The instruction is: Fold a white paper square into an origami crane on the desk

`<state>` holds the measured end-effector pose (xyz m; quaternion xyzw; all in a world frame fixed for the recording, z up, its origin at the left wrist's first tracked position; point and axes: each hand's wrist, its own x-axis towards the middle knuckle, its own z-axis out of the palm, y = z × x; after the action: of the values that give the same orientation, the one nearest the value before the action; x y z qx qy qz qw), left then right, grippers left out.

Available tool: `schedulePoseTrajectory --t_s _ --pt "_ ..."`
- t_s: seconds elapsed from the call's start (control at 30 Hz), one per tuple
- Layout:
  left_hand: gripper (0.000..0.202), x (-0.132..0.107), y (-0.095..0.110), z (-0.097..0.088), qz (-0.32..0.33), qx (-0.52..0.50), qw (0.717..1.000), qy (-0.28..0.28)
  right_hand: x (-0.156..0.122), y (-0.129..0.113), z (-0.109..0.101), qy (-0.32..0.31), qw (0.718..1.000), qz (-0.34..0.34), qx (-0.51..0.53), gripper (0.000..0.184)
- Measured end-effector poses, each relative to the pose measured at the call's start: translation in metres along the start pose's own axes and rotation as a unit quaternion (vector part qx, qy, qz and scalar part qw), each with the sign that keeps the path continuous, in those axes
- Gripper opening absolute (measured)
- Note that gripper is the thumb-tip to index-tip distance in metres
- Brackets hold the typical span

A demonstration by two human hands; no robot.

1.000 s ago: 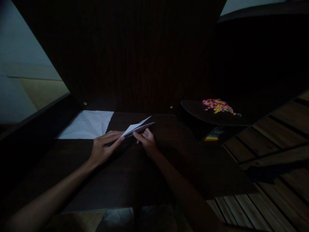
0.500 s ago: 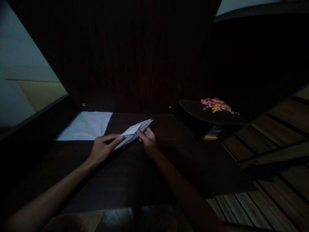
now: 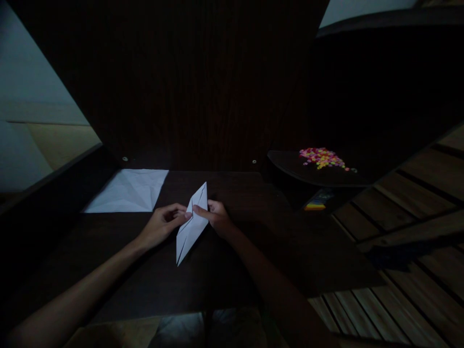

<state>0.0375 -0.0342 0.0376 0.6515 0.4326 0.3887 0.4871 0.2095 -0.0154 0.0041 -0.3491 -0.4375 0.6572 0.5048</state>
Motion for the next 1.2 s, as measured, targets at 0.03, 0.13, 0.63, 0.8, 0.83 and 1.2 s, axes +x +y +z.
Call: schedulePoseTrajectory --t_s 0.03,0.13,0.63,0.8,0.83,1.2 --pt "0.031 0.0006 -0.0017 0.0007 -0.007 -0.008 1.0 -0.002 0.0002 -0.0005 0.0 0.003 1.0 -0.004 0.002 0.034" --pt "0.034 0.0025 -0.0055 -0.0002 -0.022 -0.045 0.999 0.013 0.0006 -0.0043 -0.0006 0.023 0.999 -0.015 0.019 0.032" --pt "0.033 0.0015 -0.0057 -0.001 -0.048 -0.095 0.994 0.001 -0.0032 -0.0067 0.0027 0.037 0.994 -0.07 -0.069 0.031" --pt "0.037 0.0025 -0.0093 -0.0014 -0.062 -0.137 0.989 -0.009 -0.0038 -0.0065 0.0013 0.023 0.998 -0.053 -0.026 0.025" --pt "0.037 0.0029 -0.0101 -0.0017 -0.066 -0.148 0.987 -0.006 -0.0038 -0.0066 0.0009 0.014 0.999 -0.043 -0.008 0.025" --pt "0.039 0.0017 -0.0053 0.0008 -0.083 -0.213 0.973 -0.03 -0.0062 -0.0079 0.0015 -0.031 0.999 -0.006 0.02 0.033"
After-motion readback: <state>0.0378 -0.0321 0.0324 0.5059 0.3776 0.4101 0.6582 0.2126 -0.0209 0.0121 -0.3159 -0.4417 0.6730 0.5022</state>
